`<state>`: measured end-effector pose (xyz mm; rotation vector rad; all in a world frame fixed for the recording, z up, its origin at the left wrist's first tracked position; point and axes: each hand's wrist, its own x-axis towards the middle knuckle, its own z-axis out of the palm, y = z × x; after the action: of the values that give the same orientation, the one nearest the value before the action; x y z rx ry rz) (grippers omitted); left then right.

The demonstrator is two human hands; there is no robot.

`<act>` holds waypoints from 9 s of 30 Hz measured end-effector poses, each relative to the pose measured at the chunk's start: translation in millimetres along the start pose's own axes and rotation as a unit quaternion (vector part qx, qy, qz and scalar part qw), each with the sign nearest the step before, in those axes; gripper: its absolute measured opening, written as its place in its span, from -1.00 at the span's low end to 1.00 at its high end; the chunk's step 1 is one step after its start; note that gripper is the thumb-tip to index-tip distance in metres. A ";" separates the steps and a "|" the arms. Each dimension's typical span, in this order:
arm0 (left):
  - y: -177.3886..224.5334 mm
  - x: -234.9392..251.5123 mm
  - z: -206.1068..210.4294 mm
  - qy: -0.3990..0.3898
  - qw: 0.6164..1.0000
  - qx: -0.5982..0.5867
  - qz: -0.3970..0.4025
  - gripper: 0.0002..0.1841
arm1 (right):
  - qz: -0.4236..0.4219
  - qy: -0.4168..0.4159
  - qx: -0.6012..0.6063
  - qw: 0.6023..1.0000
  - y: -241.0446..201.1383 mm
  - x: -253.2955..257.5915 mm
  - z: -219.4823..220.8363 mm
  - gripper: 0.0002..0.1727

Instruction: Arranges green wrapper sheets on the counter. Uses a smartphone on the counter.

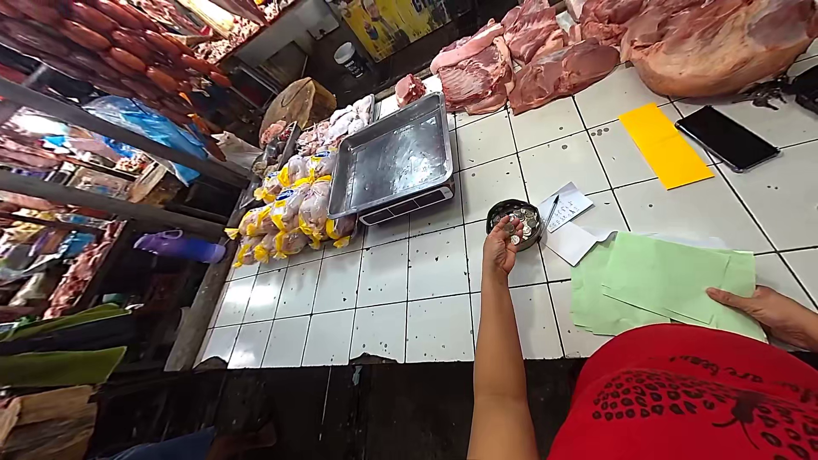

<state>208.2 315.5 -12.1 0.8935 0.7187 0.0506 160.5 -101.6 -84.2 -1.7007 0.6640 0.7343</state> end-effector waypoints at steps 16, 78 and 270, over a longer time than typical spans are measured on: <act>1.7 33.5 -11.9 0.091 0.868 0.464 0.153 -0.71 | 0.004 0.003 -0.018 1.000 -3.9 -4.2 0.5 -0.52; -9.3 10.9 -61.1 -0.215 0.956 -0.200 0.011 -0.24 | -0.006 0.001 -0.020 1.000 0.3 -3.2 -0.5 -0.54; -103.1 -97.7 43.6 -0.349 0.914 -0.155 -0.138 -0.50 | -0.070 0.000 -0.020 0.997 9.7 -16.5 -66.8 -0.49</act>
<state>133.5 187.1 -15.2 0.4409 0.1462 -0.3829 151.7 -167.7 -64.8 -1.7644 0.5270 0.6535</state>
